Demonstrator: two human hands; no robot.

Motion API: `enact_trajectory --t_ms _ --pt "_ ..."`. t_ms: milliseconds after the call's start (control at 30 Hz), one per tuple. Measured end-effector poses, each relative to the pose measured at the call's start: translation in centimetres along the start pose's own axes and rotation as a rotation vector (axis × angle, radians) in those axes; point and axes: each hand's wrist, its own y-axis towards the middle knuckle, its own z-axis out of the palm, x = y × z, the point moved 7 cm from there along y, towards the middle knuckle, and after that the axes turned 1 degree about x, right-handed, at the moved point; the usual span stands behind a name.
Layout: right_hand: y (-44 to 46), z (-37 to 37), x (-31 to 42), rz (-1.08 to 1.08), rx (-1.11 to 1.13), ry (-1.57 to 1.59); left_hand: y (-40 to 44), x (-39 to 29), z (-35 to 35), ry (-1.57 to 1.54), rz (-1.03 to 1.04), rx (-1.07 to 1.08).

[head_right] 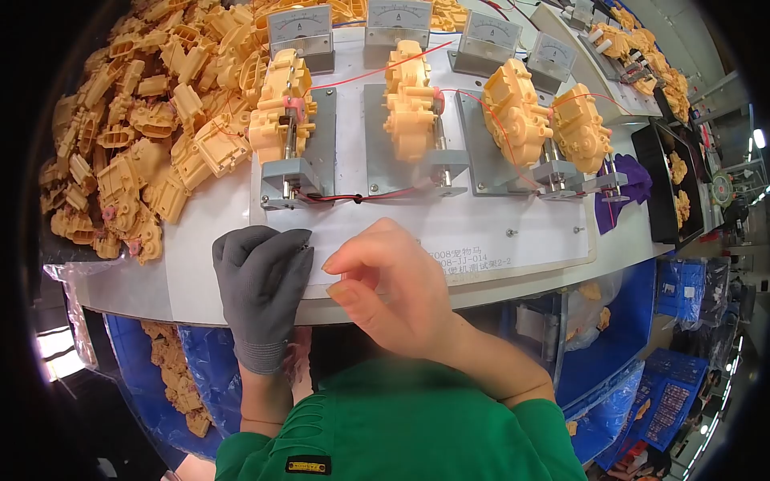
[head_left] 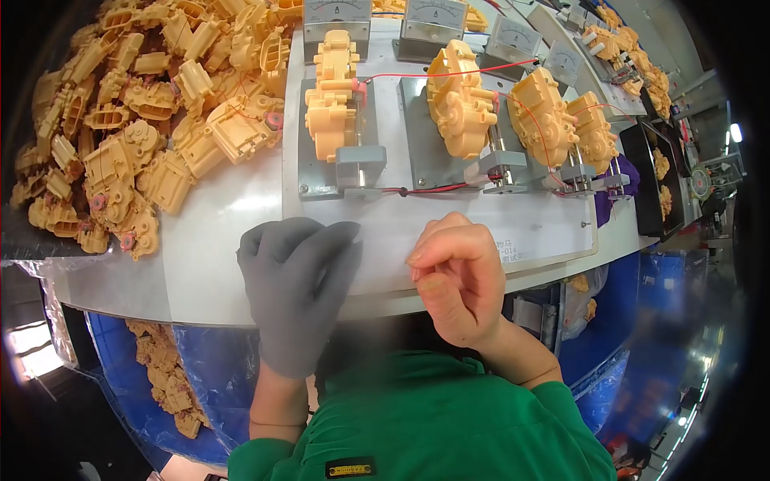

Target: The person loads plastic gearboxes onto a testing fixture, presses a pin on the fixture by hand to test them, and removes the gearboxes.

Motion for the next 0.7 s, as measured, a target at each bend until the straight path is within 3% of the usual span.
enact_trajectory --t_ms 700 --pt "-0.33 -0.16 -0.42 0.032 -0.034 0.082 -0.37 0.01 0.01 0.017 -0.003 0.038"
